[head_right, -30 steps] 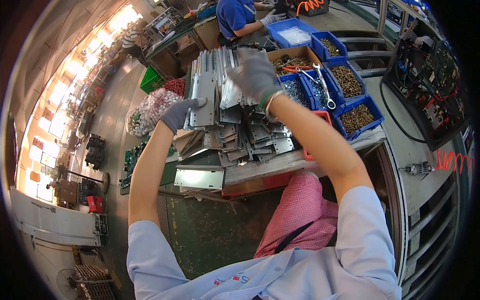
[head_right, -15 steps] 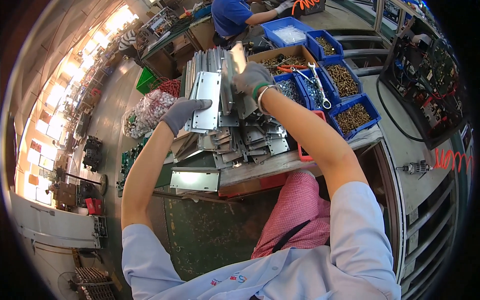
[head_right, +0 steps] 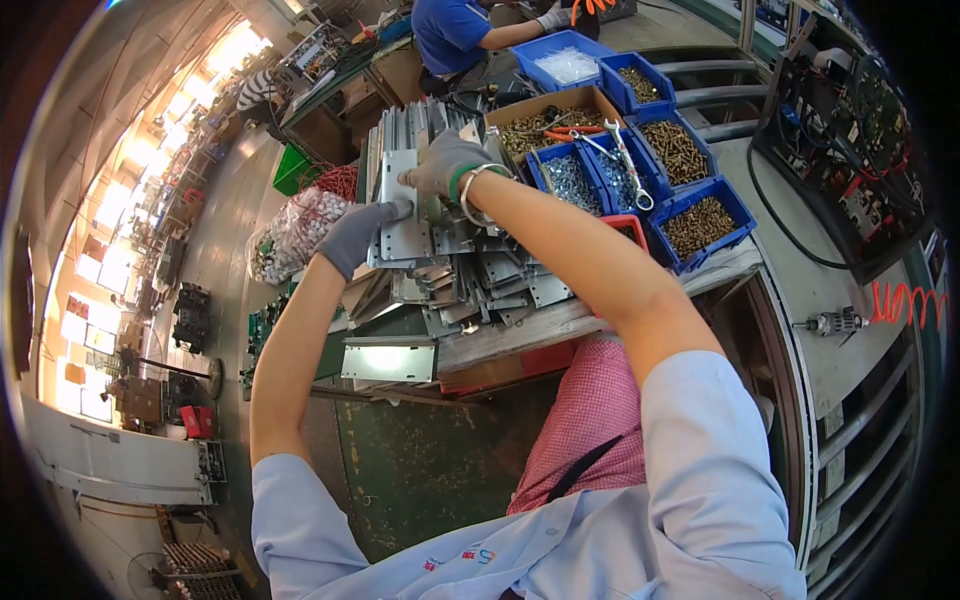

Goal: The person assembles metal components by stacking metal plates and metal housing, then securing them with screws using an air screwdriver at a factory workbench.

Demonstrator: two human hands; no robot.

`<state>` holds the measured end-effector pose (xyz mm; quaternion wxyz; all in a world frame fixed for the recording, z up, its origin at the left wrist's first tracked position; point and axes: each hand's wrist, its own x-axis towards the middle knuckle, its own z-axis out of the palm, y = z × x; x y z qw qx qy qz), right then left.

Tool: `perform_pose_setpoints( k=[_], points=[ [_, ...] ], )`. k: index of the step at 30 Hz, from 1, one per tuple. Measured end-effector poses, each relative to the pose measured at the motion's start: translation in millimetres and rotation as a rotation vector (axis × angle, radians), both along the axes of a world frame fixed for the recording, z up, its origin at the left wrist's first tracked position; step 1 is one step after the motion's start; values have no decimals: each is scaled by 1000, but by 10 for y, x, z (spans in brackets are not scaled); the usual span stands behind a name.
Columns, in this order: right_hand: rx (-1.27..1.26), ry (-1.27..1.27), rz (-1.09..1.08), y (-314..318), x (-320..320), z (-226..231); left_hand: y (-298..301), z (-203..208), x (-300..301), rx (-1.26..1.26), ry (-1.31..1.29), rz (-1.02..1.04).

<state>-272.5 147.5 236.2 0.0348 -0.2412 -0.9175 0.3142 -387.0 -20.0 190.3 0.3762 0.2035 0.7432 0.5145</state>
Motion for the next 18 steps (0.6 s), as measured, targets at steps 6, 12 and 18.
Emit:
perform_pose_setpoints(
  k=[6,12,18],
  points=[
    [145,-174,135,28,-327,-64,-102,-81,-170,-77,143,-20],
    [422,15,435,503,-200,-544,-340,-43,108,129,-196,57],
    [-690,771,260,1330,73,-1023,-175,-24,265,440,-271,153]
  ],
)
